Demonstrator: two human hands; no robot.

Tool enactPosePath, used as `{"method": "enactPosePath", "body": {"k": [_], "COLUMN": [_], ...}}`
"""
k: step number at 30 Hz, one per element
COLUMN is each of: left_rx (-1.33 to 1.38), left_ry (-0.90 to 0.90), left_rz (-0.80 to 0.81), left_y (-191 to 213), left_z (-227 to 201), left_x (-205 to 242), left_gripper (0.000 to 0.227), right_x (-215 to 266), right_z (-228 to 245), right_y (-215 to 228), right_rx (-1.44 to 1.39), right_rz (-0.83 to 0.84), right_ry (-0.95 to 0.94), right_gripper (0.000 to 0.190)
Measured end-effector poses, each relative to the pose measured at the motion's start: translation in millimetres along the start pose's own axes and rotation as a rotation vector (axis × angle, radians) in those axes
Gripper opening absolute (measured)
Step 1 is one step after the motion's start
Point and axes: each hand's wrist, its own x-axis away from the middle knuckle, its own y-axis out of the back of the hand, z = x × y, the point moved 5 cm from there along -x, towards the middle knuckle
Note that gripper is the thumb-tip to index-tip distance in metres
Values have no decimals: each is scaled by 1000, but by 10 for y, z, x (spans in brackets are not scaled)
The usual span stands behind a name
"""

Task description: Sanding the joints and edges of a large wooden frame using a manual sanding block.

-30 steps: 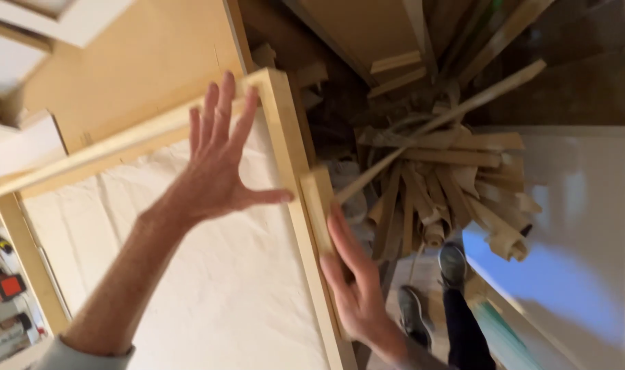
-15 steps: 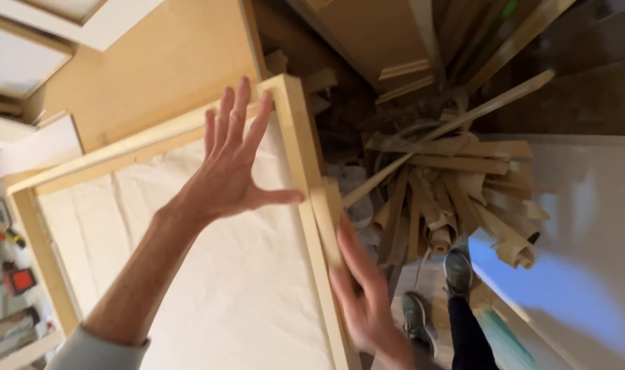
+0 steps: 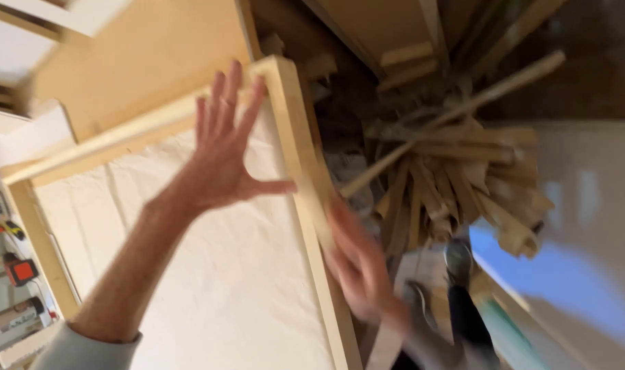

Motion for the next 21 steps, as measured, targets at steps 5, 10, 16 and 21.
{"method": "enactPosePath", "body": {"k": [5,10,16,21], "left_rx": [-15,-4,9,16], "left_ry": [-14,-1,21,31], "left_rz": [-3,-6,50,56], "left_y": [15,2,-9,17], "left_z": [1,-24,-101,-92], "left_x": [16,-1,-12,-14], "left_gripper": [151,152,151,150], "right_x": [-1210,261,-844,-825], "right_z": [-589,161,-418,-404], "right_y": [111,28,130,107], "right_rx": [69,-120,68,52], "right_rz": [-20,7,-25,-27], "right_ry": [59,-101,7,76], "right_gripper": [50,67,56,52]}}
